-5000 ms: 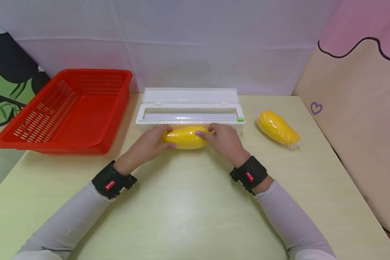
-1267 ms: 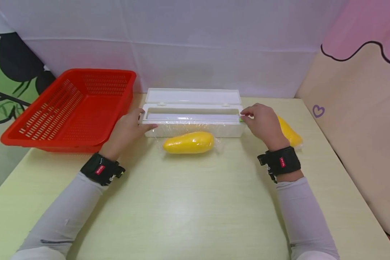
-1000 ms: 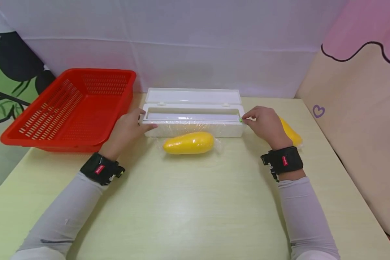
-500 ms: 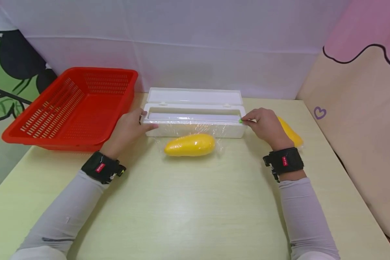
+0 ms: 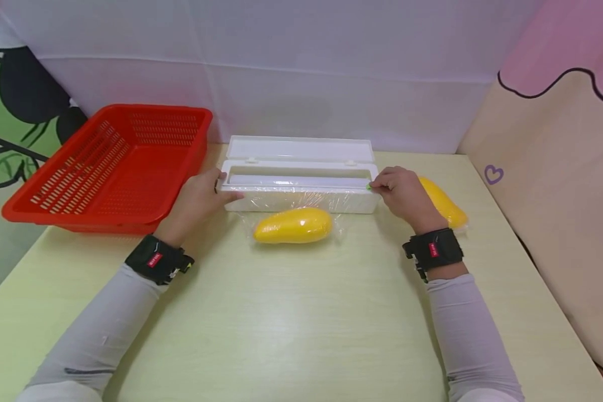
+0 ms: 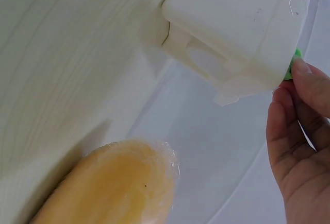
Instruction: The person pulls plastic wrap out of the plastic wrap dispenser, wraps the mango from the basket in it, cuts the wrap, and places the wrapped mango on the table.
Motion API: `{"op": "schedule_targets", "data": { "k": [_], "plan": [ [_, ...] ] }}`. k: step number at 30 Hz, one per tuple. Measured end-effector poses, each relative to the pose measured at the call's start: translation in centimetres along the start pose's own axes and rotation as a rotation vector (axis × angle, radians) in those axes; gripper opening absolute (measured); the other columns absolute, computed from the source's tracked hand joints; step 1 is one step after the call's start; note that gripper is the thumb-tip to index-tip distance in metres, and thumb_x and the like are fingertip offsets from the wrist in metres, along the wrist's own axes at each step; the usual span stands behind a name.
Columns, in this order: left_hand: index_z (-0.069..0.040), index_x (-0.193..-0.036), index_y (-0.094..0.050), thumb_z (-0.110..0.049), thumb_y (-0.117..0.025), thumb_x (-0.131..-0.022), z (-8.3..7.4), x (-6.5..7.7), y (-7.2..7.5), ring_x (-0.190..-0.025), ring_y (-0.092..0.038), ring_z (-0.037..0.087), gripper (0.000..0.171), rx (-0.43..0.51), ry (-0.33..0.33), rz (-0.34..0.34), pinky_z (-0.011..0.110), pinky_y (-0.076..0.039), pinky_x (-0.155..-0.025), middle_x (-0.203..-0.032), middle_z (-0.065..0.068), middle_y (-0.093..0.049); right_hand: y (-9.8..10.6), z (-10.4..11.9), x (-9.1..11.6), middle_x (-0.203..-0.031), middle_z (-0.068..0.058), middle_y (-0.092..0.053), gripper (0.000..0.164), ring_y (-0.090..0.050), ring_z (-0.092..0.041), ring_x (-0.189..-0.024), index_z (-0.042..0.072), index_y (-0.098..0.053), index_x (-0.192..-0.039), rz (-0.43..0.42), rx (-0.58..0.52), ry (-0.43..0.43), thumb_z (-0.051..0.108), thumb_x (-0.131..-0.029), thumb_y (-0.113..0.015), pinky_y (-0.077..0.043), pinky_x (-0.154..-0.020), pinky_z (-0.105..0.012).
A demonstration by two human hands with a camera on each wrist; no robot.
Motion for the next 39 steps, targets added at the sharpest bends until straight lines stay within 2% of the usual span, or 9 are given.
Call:
{"op": "schedule_targets", "data": {
  "k": [7,13,17,21,25,30,35,39],
  "plan": [
    [-0.001,-0.127,-0.051,-0.044,-0.077,-0.085,-0.2,0.0,0.0,-0.078,-0.054,0.028,0.065,-0.022,-0.025,-0.013,0.033,-0.045,-0.061,-0.091,0.014,-0.06,-0.2,0.2,0.0,-0.095,-0.016,-0.071,0.013,-0.063,-0.031,-0.089,-0.005,-0.076,-0.098,-0.016,0.01,0.005,-0.007,-0.086,-0.071,-0.054,-0.075,-0.044],
    [-0.001,-0.125,-0.052,-0.043,-0.078,-0.085,-0.2,-0.1,-0.1,-0.08,-0.055,0.029,0.064,-0.033,-0.027,-0.02,0.033,-0.046,-0.063,-0.092,0.014,-0.06,0.0,0.8,0.2,-0.092,-0.017,-0.07,0.011,-0.063,-0.031,-0.088,-0.006,-0.076,-0.094,-0.052,0.015,0.045,-0.01,-0.085,-0.071,-0.054,-0.074,-0.043],
    [0.0,-0.124,-0.053,-0.042,-0.078,-0.085,-0.4,-0.1,0.0,-0.081,-0.055,0.029,0.062,-0.031,-0.035,-0.023,0.033,-0.046,-0.063,-0.092,0.015,-0.06,0.1,0.9,0.2,-0.09,-0.015,-0.07,0.01,-0.063,-0.03,-0.087,-0.006,-0.076,-0.092,-0.077,0.012,0.068,-0.011,-0.084,-0.072,-0.052,-0.074,-0.03],
    [0.001,-0.124,-0.053,-0.04,-0.078,-0.086,-0.5,0.0,0.0,-0.081,-0.055,0.029,0.061,-0.029,-0.046,-0.029,0.033,-0.046,-0.063,-0.092,0.015,-0.06,0.1,0.8,0.2,-0.09,-0.015,-0.07,0.011,-0.062,-0.029,-0.086,-0.005,-0.076,-0.092,-0.091,-0.007,0.076,-0.01,-0.084,-0.072,-0.045,-0.074,-0.014],
    [0.002,-0.123,-0.054,-0.039,-0.078,-0.086,-0.5,0.1,0.0,-0.083,-0.054,0.029,0.06,-0.035,-0.052,-0.037,0.033,-0.046,-0.064,-0.092,0.016,-0.06,0.0,0.6,0.2,-0.091,-0.014,-0.07,0.012,-0.062,-0.028,-0.087,-0.003,-0.077,-0.093,-0.09,-0.022,0.064,-0.01,-0.084,-0.072,-0.04,-0.074,-0.007],
    [0.002,-0.123,-0.054,-0.039,-0.078,-0.086,-0.6,0.1,0.1,-0.085,-0.054,0.03,0.06,-0.047,-0.051,-0.043,0.035,-0.046,-0.066,-0.093,0.016,-0.06,-0.2,0.4,0.2,-0.092,-0.014,-0.069,0.011,-0.062,-0.027,-0.086,-0.002,-0.077,-0.093,-0.091,-0.024,0.067,-0.008,-0.084,-0.073,-0.04,-0.075,-0.008],
    [0.003,-0.12,-0.056,-0.038,-0.078,-0.086,-0.8,0.3,0.2,-0.085,-0.055,0.031,0.058,-0.062,-0.07,-0.063,0.036,-0.047,-0.067,-0.094,0.017,-0.061,-0.4,0.7,0.0,-0.09,-0.013,-0.069,0.012,-0.062,-0.026,-0.084,-0.002,-0.077,-0.091,-0.127,-0.044,0.099,-0.01,-0.082,-0.074,-0.041,-0.074,-0.008],
    [0.003,-0.122,-0.056,-0.037,-0.079,-0.086,-1.1,0.3,0.2,-0.087,-0.056,0.032,0.059,-0.056,-0.087,-0.074,0.039,-0.05,-0.071,-0.099,0.019,-0.064,-1.2,2.1,-0.6,-0.091,-0.014,-0.07,0.011,-0.063,-0.027,-0.085,-0.002,-0.077,-0.092,-0.106,-0.073,0.145,-0.009,-0.084,-0.073,-0.049,-0.074,-0.019]
  ]
}}
Point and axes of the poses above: each hand's wrist, its own x-axis away from the middle knuckle, its own y-axis out of the back of the hand, z = x × y, the point moved 9 cm from there along -x, towards the middle knuckle
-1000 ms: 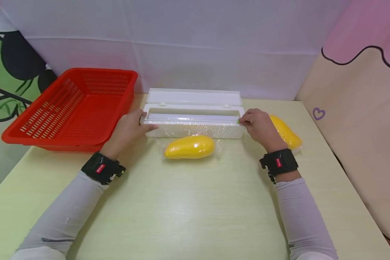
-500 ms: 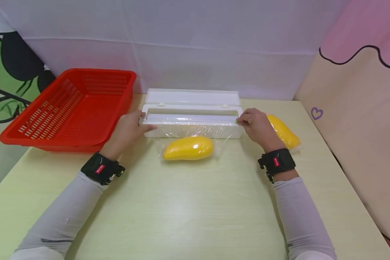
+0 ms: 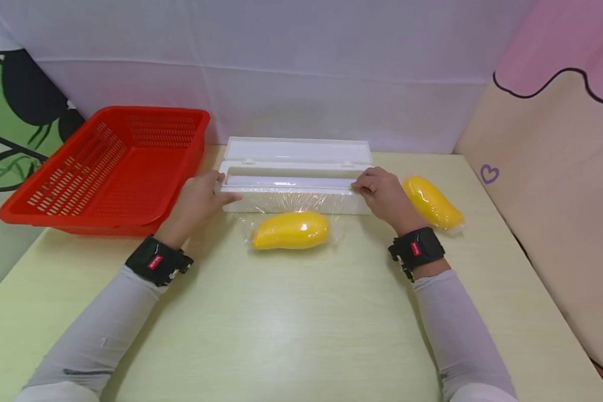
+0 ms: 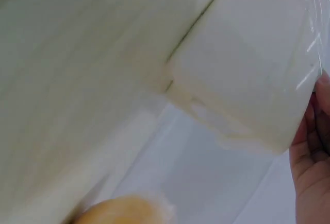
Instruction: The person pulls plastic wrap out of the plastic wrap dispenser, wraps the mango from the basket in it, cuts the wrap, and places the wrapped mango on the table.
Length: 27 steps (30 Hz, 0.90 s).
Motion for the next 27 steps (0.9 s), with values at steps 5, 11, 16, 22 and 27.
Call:
{"op": "schedule_targets", "data": {
  "k": [5,11,16,22,27],
  "plan": [
    [0.003,-0.122,-0.056,-0.037,-0.078,-0.086,-0.1,-0.1,-0.3,-0.088,-0.056,0.032,0.059,0.01,-0.009,0.006,0.038,-0.05,-0.071,-0.098,0.018,-0.063,-1.0,0.9,-0.7,-0.093,-0.014,-0.071,0.01,-0.064,-0.028,-0.086,-0.002,-0.077,-0.093,0.042,-0.007,-0.017,-0.007,-0.085,-0.072,-0.054,-0.072,-0.038],
    [0.003,-0.123,-0.056,-0.037,-0.079,-0.086,-0.1,-0.2,-0.3,-0.087,-0.056,0.031,0.059,0.008,-0.01,0.005,0.037,-0.05,-0.071,-0.099,0.018,-0.063,-1.3,1.0,-0.7,-0.093,-0.015,-0.07,0.009,-0.063,-0.028,-0.084,-0.004,-0.076,-0.093,0.049,0.014,-0.031,-0.006,-0.086,-0.072,-0.055,-0.072,-0.039],
    [0.004,-0.123,-0.056,-0.036,-0.078,-0.086,-0.1,-0.1,-0.1,-0.087,-0.056,0.032,0.059,0.008,-0.008,-0.004,0.038,-0.05,-0.071,-0.101,0.019,-0.064,-1.4,1.4,-1.0,-0.092,-0.015,-0.07,0.009,-0.062,-0.028,-0.084,-0.004,-0.075,-0.094,0.05,0.018,-0.011,-0.006,-0.087,-0.071,-0.055,-0.072,-0.039],
    [0.004,-0.123,-0.056,-0.036,-0.078,-0.086,-0.1,0.0,0.1,-0.086,-0.055,0.031,0.058,0.008,-0.003,-0.002,0.037,-0.049,-0.069,-0.1,0.019,-0.063,-1.6,1.4,-1.2,-0.094,-0.016,-0.072,0.008,-0.064,-0.029,-0.087,-0.002,-0.075,-0.092,0.052,0.018,-0.034,-0.006,-0.087,-0.071,-0.055,-0.076,-0.042],
    [0.004,-0.112,-0.058,-0.034,-0.079,-0.086,-0.4,0.2,0.3,-0.082,-0.054,0.032,0.051,-0.018,-0.039,-0.029,0.038,-0.046,-0.068,-0.09,0.018,-0.06,-1.9,1.3,-1.2,-0.094,-0.015,-0.073,0.006,-0.064,-0.029,-0.086,0.0,-0.075,-0.091,0.066,0.025,-0.057,-0.004,-0.088,-0.071,-0.054,-0.076,-0.043]
  ]
}}
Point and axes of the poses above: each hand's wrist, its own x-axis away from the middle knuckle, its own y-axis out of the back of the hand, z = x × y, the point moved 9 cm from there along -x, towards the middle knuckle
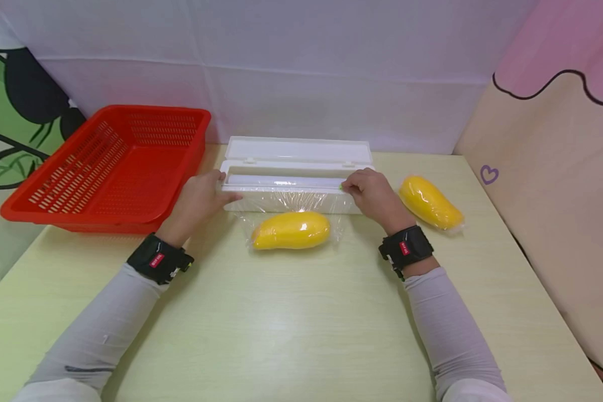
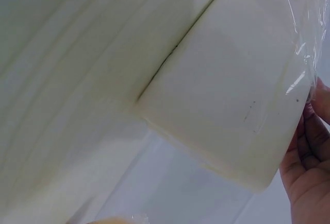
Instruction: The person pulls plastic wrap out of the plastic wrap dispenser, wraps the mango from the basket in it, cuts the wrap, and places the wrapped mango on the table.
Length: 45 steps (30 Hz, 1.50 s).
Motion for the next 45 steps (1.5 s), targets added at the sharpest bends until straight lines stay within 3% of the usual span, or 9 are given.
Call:
{"op": "schedule_targets", "data": {
  "k": [25,32,45],
  "plan": [
    [0.005,-0.119,-0.057,-0.035,-0.079,-0.085,-0.19,0.09,-0.03,-0.084,-0.056,0.032,0.057,-0.008,0.001,0.004,0.037,-0.049,-0.069,-0.094,0.019,-0.063,-0.34,0.67,-0.31,-0.091,-0.015,-0.072,0.007,-0.063,-0.029,-0.085,-0.001,-0.075,-0.089,-0.01,-0.03,0.013,-0.007,-0.087,-0.07,-0.054,-0.076,-0.042],
    [0.003,-0.111,-0.058,-0.035,-0.079,-0.086,-0.35,0.17,0.09,-0.08,-0.054,0.031,0.05,-0.018,-0.011,-0.005,0.037,-0.045,-0.065,-0.085,0.017,-0.059,-0.44,0.77,-0.43,-0.09,-0.015,-0.071,0.008,-0.063,-0.028,-0.084,-0.002,-0.074,-0.09,-0.006,-0.024,0.028,-0.007,-0.088,-0.07,-0.055,-0.075,-0.041],
    [0.003,-0.109,-0.058,-0.035,-0.079,-0.086,-0.61,0.1,-0.09,-0.077,-0.053,0.031,0.05,-0.058,-0.034,0.004,0.036,-0.044,-0.063,-0.08,0.015,-0.057,-0.78,0.93,-0.74,-0.091,-0.015,-0.071,0.008,-0.063,-0.028,-0.085,-0.002,-0.075,-0.091,0.004,-0.041,0.029,-0.007,-0.088,-0.07,-0.056,-0.077,-0.041]
  ]
}}
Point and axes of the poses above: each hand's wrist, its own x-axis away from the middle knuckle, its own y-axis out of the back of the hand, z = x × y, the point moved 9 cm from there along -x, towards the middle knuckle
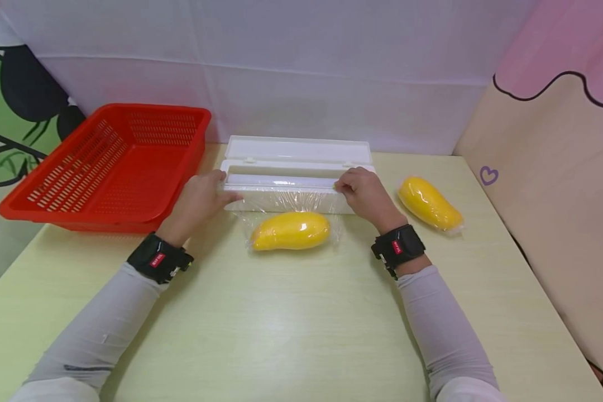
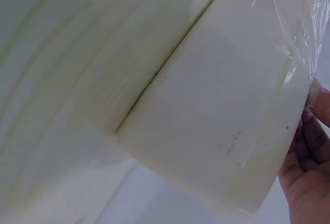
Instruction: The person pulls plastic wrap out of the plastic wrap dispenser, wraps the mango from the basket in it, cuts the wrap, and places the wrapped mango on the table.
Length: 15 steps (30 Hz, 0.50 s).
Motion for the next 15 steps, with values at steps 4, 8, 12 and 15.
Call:
{"op": "schedule_targets", "data": {
  "k": [4,8,12,15],
  "plan": [
    [0.004,-0.109,-0.058,-0.034,-0.079,-0.085,-0.08,0.01,0.04,-0.076,-0.053,0.031,0.05,0.004,-0.008,-0.01,0.036,-0.044,-0.064,-0.081,0.016,-0.057,-0.13,0.12,-0.13,-0.092,-0.015,-0.071,0.008,-0.064,-0.029,-0.086,-0.002,-0.075,-0.091,0.002,0.004,-0.006,-0.007,-0.088,-0.07,-0.056,-0.078,-0.042],
    [0.004,-0.109,-0.058,-0.035,-0.08,-0.085,-0.03,0.02,0.04,-0.076,-0.053,0.031,0.05,0.005,-0.002,-0.01,0.036,-0.044,-0.063,-0.08,0.015,-0.057,-0.29,0.25,-0.28,-0.091,-0.015,-0.071,0.008,-0.064,-0.029,-0.087,-0.003,-0.075,-0.091,-0.002,-0.004,-0.006,-0.008,-0.087,-0.07,-0.056,-0.079,-0.042],
    [0.003,-0.109,-0.058,-0.035,-0.08,-0.085,0.03,0.05,-0.01,-0.076,-0.052,0.03,0.05,0.013,0.008,-0.006,0.035,-0.043,-0.063,-0.08,0.014,-0.056,-0.46,0.34,-0.43,-0.09,-0.015,-0.072,0.007,-0.064,-0.029,-0.086,-0.003,-0.075,-0.089,-0.012,-0.011,-0.001,-0.008,-0.086,-0.071,-0.055,-0.079,-0.042],
    [0.003,-0.108,-0.058,-0.035,-0.08,-0.085,0.09,0.06,-0.04,-0.075,-0.052,0.03,0.05,0.016,0.012,-0.008,0.035,-0.043,-0.062,-0.08,0.014,-0.056,-0.52,0.44,-0.5,-0.088,-0.014,-0.071,0.006,-0.063,-0.029,-0.084,-0.002,-0.075,-0.087,-0.026,-0.008,0.01,-0.007,-0.086,-0.071,-0.055,-0.077,-0.041]
  ]
}}
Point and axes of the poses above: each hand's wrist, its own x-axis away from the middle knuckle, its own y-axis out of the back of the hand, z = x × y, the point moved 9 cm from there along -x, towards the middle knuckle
